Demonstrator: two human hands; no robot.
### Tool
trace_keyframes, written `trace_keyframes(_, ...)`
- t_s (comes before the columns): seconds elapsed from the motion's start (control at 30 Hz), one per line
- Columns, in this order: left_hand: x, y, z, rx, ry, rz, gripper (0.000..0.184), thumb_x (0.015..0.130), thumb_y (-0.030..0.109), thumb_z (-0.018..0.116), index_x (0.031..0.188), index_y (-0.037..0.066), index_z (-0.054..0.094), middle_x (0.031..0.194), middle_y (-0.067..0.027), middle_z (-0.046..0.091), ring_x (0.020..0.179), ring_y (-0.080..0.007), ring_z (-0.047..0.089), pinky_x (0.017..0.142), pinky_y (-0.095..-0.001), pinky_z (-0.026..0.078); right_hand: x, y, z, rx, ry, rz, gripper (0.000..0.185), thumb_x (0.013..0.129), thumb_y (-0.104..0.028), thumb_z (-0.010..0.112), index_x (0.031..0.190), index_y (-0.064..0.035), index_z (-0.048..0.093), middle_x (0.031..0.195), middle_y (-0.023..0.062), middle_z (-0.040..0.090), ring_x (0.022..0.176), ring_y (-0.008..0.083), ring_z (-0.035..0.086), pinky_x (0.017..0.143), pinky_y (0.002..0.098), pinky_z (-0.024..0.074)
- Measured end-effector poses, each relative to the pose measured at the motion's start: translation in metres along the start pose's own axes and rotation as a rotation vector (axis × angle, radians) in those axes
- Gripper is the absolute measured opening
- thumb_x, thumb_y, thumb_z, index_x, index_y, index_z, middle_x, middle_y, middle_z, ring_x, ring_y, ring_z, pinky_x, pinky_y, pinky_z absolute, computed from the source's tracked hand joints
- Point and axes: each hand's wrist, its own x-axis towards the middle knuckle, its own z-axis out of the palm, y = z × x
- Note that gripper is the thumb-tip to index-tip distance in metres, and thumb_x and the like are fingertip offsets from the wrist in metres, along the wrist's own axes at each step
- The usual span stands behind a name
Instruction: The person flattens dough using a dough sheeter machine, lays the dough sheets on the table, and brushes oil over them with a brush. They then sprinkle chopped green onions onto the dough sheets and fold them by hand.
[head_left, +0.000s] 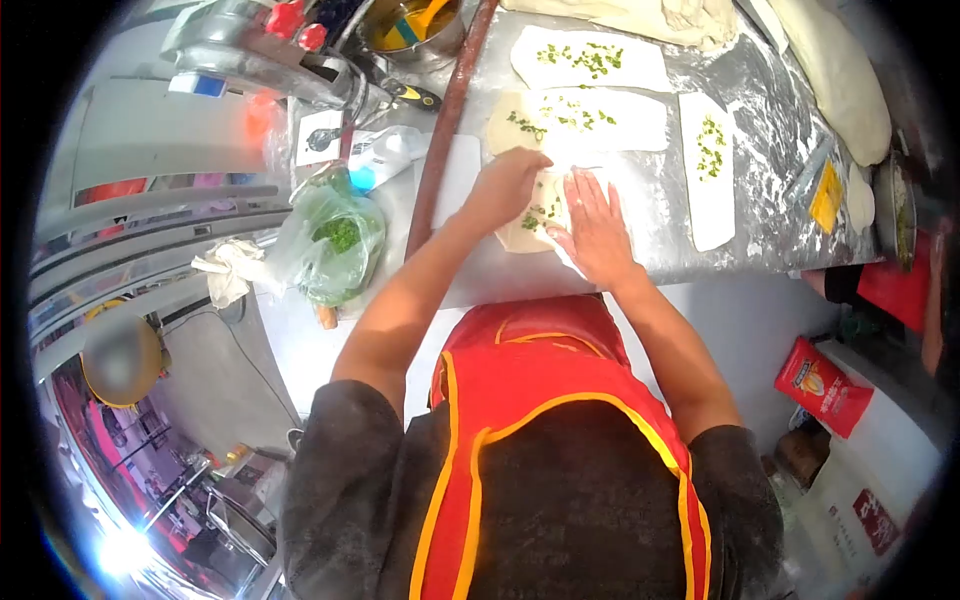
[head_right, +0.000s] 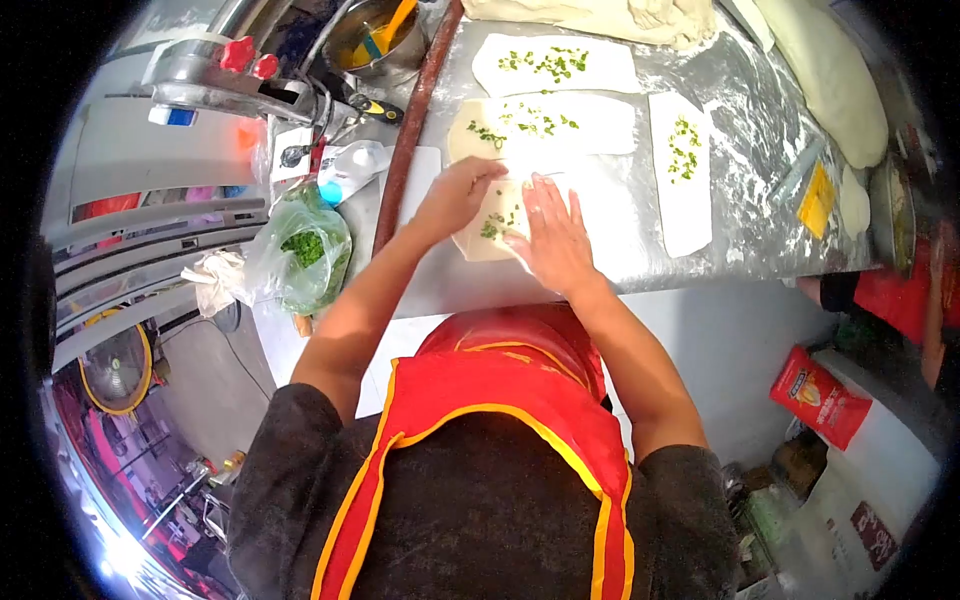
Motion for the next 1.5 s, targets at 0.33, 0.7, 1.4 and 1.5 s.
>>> trace_keyframes(0.33, -0.038, 0.018, 0.073, -0.13, 0.078, -0.058, 0.036, 0.078, 0.0, 0.044, 0.114, -0.003, 0.05, 0.114, -0.0219, 0.053, 0.108, -0.0351, 0.05, 0.094, -0.0406, 0.038, -0.002, 0.016, -0.009, 0.24, 0.001, 0.223, 0.059, 0.081, -0.022, 0.058, 0.129, 0.0029, 0.035, 0.134, 0.0213, 0.036, 0.125, 0.0303, 0.034, 0.103, 0.0455, 0.0255)
trace_keyframes(0.7, -0.061, 0.049, 0.077, -0.14, 0.113, -0.238, 0.049, 0.091, 0.023, 0.039, 0.129, -0.007, 0.037, 0.126, -0.0249, 0.046, 0.12, -0.0321, 0.042, 0.102, -0.0351, 0.031, 0.02, 0.022, -0.028, 0.657, -0.082, 0.638, 0.025, 0.071, -0.015, 0.07, 0.079, 0.0024, 0.054, 0.065, 0.0066, 0.058, 0.057, 0.014, 0.055, 0.052, 0.0292, 0.0444)
trace_keyframes(1.4, -0.092, -0.015, 0.013, -0.173, 0.343, -0.534, 0.033, 0.076, 0.012, 0.064, 0.104, 0.002, 0.048, 0.079, -0.0129, 0.059, 0.072, -0.0246, 0.059, 0.068, -0.0348, 0.047, 0.043, -0.047, 0.025, -0.016, -0.152, -0.257, 0.062, 0.09, -0.041, 0.042, 0.138, -0.0053, 0.028, 0.144, 0.011, 0.027, 0.134, 0.026, 0.022, 0.109, 0.0483, 0.0114)
trace_keyframes(1.5, -0.073, -0.006, -0.001, 0.135, 0.31, -0.499, 0.029, 0.078, 0.014, 0.062, 0.103, 0.003, 0.052, 0.084, -0.0132, 0.059, 0.074, -0.0268, 0.059, 0.069, -0.0351, 0.047, 0.046, -0.02, 0.024, 0.458, -0.102, -0.269, 0.058, 0.089, -0.033, 0.048, 0.137, -0.0043, 0.031, 0.142, 0.0121, 0.03, 0.133, 0.0251, 0.025, 0.109, 0.0412, 0.0161)
